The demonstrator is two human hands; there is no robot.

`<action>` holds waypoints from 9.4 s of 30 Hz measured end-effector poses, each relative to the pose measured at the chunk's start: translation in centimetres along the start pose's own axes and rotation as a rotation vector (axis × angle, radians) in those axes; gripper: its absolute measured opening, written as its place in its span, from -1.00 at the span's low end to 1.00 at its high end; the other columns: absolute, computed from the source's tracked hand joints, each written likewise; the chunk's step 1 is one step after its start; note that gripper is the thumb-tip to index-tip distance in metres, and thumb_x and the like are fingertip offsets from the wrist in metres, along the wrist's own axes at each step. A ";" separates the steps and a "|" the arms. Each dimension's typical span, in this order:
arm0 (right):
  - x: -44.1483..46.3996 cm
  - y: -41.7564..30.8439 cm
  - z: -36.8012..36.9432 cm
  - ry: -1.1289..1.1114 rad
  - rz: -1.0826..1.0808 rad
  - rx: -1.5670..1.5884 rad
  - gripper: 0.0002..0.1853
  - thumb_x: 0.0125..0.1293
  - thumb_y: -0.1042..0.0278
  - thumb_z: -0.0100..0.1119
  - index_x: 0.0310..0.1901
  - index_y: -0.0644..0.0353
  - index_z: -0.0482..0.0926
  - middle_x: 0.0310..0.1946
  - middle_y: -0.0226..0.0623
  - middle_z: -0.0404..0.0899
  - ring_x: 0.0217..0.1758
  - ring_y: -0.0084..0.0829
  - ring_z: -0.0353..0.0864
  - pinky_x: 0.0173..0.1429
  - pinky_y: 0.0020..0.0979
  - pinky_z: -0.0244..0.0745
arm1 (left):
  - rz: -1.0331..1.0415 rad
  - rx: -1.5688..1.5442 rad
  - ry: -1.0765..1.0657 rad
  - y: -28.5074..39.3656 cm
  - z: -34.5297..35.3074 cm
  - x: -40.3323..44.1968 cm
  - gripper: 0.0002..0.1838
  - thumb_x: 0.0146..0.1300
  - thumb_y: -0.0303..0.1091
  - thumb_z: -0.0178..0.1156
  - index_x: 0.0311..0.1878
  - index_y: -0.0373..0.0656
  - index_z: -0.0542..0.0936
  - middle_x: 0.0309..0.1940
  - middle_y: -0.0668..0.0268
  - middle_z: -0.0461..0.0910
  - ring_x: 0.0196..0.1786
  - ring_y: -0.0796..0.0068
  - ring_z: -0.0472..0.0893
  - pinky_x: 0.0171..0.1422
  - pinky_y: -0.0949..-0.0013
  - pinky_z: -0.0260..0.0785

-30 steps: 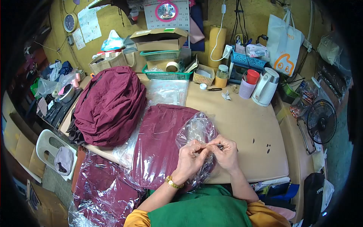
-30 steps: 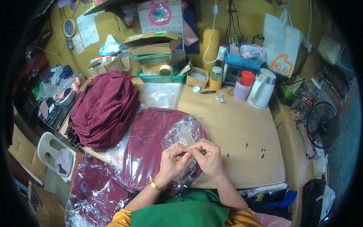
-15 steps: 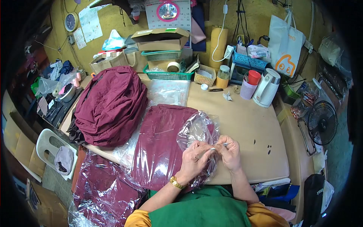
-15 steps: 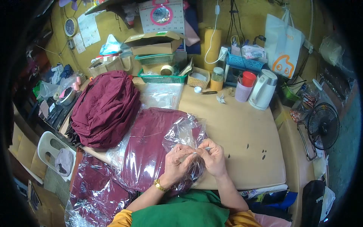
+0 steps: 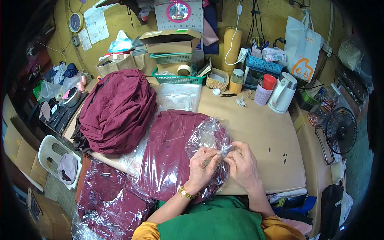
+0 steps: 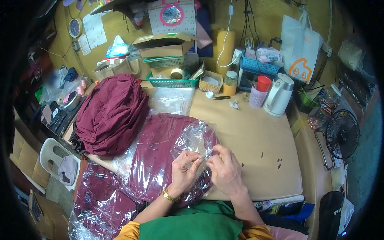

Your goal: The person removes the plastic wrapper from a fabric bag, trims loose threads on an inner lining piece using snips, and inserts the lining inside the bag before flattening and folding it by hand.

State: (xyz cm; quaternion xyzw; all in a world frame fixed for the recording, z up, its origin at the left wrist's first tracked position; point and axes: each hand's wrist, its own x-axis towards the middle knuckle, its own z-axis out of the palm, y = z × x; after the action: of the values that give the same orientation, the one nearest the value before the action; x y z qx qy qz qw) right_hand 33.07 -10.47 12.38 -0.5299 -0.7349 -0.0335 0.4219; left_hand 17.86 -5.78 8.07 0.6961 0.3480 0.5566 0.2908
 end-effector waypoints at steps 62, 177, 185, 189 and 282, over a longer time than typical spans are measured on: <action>1.8 4.6 -1.2 0.422 0.303 0.324 -0.95 0.28 0.63 0.16 -0.32 0.29 0.58 -0.42 -0.26 0.54 -0.32 -0.32 0.58 -0.17 -0.36 0.49 | 0.058 0.281 0.005 1.1 -5.0 2.9 -0.68 0.39 -0.35 0.13 0.15 -0.24 0.47 0.05 0.03 0.54 0.13 0.00 0.53 0.22 0.09 0.33; -1.5 6.9 -1.6 -0.237 0.293 -0.103 -0.49 0.43 0.03 0.11 0.30 0.09 0.46 0.41 0.03 0.29 0.52 0.02 0.19 0.55 0.10 -0.01 | -0.428 0.730 0.095 -7.1 -17.2 -3.2 -0.32 0.25 -0.21 0.37 0.33 -0.28 0.32 -0.44 0.15 0.50 -0.35 0.21 0.52 -0.15 0.16 0.38; -9.3 8.3 -2.0 -0.674 0.207 -0.123 -0.34 0.34 -0.15 0.19 0.38 -0.01 0.42 0.49 0.03 0.16 0.55 0.06 0.10 0.55 0.19 -0.08 | -0.246 0.613 0.392 -12.7 -21.4 -3.9 -0.66 0.45 -0.44 0.08 0.24 -0.22 0.36 -0.30 0.30 0.47 -0.35 0.53 0.42 -0.24 0.41 0.33; -5.9 11.2 -5.1 -0.055 0.774 0.277 -0.48 0.35 0.03 0.25 0.21 0.18 0.47 0.35 -0.01 0.34 0.35 -0.01 0.40 0.33 -0.09 0.34 | -0.738 0.272 0.291 -4.9 -19.3 -3.3 -0.32 0.51 -0.26 0.08 0.58 0.07 0.02 -0.15 0.16 0.51 -0.17 0.38 0.50 -0.12 0.30 0.42; 11.3 25.0 16.2 -0.200 -0.101 -0.497 -0.86 0.29 0.52 0.04 -0.21 0.26 0.60 -0.17 -0.02 0.54 -0.01 0.07 0.52 0.02 0.00 0.41 | 0.124 1.495 0.158 -12.8 -39.2 16.7 -0.61 0.35 0.02 0.14 -0.30 -0.14 0.64 -0.25 -0.02 0.64 -0.13 -0.05 0.64 -0.10 -0.05 0.49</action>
State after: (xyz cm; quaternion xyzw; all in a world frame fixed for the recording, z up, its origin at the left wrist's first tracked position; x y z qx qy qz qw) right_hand 42.84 16.90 -0.56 -0.5806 -0.7676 -0.1812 0.2023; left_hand -20.17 15.96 15.77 0.6845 0.6128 0.2358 -0.3167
